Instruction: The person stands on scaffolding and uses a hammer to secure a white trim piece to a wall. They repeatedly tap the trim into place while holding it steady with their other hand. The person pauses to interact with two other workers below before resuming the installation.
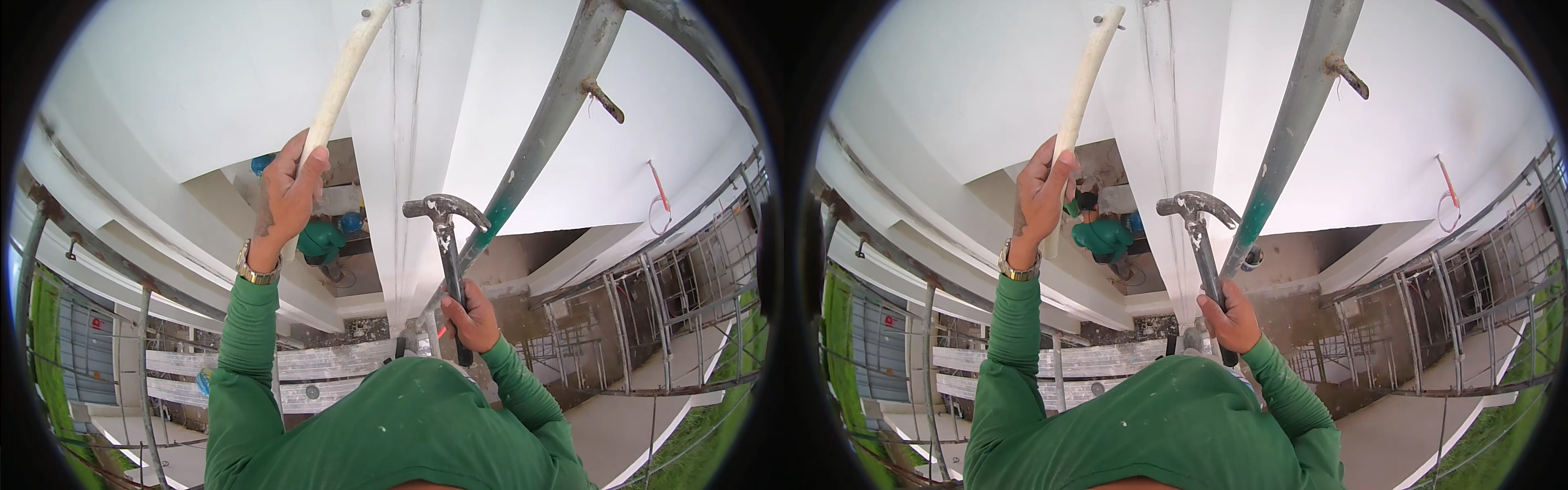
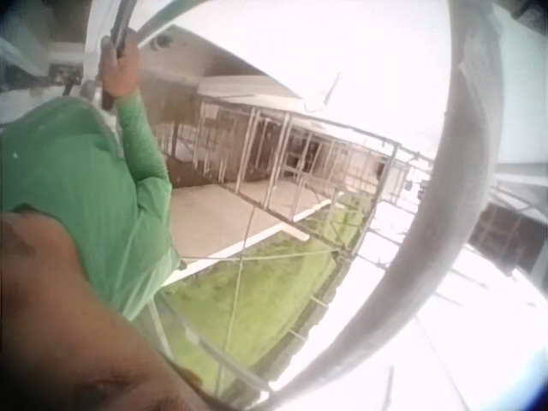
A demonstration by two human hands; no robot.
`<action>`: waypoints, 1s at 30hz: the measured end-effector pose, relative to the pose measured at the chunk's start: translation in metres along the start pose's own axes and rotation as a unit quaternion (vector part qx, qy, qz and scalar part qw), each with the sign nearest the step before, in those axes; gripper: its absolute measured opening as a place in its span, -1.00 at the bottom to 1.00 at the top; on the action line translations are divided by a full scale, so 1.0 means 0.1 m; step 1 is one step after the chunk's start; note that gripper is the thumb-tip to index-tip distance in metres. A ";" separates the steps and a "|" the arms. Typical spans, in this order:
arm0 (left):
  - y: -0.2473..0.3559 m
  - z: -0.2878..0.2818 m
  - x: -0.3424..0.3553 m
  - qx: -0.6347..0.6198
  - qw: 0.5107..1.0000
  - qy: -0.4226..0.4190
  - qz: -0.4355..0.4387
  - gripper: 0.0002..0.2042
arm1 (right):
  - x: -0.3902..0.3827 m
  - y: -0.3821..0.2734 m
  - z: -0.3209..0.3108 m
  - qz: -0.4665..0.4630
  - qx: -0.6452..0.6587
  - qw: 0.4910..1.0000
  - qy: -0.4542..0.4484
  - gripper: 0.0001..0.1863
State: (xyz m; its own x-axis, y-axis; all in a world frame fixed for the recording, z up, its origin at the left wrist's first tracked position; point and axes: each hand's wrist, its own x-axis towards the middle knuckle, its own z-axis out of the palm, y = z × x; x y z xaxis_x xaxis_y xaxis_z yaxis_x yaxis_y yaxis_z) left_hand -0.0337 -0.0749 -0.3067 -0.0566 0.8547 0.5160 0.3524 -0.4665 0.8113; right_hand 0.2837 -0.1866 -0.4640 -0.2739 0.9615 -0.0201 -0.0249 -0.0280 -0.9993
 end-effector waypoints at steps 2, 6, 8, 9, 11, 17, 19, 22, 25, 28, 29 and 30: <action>0.25 -0.04 0.35 0.084 0.995 0.042 0.041 -0.50 | 0.13 -0.47 0.10 -0.038 -0.021 0.999 0.013 -0.58; 0.61 -0.16 0.83 0.202 0.975 0.045 0.081 -0.50 | 0.47 -1.17 0.07 -0.200 -0.057 0.977 0.040 -0.50; 0.66 -0.18 0.89 0.224 0.971 0.034 0.073 -0.53 | 0.55 -1.68 0.12 -0.259 -0.082 0.961 0.059 -0.43; 0.68 -0.19 0.91 0.236 0.969 0.028 0.069 -0.54 | 0.60 -1.89 0.14 -0.282 -0.094 0.952 0.068 -0.40; 0.76 -0.13 0.88 0.235 0.969 0.032 0.064 -0.53 | 0.70 -2.25 0.11 -0.352 -0.146 0.919 0.097 -0.35; 0.64 -0.20 0.90 0.207 0.978 0.009 0.029 -0.53 | 1.21 -2.90 0.11 -0.558 -0.282 0.757 0.189 -0.37; 0.64 -0.22 0.92 0.205 0.978 0.011 0.037 -0.53 | 1.28 -3.03 0.14 -0.575 -0.318 0.726 0.204 -0.39; 0.66 -0.20 0.93 0.209 0.977 0.007 0.040 -0.53 | 1.28 -3.15 0.15 -0.528 -0.386 0.735 0.179 -0.37; 0.72 -0.17 0.91 0.222 0.975 0.005 0.023 -0.54 | 1.29 -3.23 0.18 -0.528 -0.409 0.722 0.183 -0.37; 0.75 -0.17 0.87 0.252 0.967 0.012 0.033 -0.54 | 1.19 -3.22 0.29 -0.522 -0.403 0.723 0.206 -0.38; 0.77 -0.18 0.87 0.259 0.965 0.014 0.040 -0.53 | 1.24 -3.16 0.29 -0.524 -0.406 0.718 0.213 -0.39; 0.78 -0.18 0.86 0.266 0.963 0.015 0.045 -0.53 | 1.29 -3.10 0.27 -0.526 -0.408 0.716 0.212 -0.39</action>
State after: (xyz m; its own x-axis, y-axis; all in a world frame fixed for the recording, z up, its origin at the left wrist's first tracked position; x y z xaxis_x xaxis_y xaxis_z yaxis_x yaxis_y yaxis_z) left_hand -0.0282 -0.0421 -0.1939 -0.0267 0.8059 0.5914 0.7856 -0.3489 0.5109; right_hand 0.2299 -0.0618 -0.1560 -0.1954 0.3347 0.9219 0.6137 0.7749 -0.1512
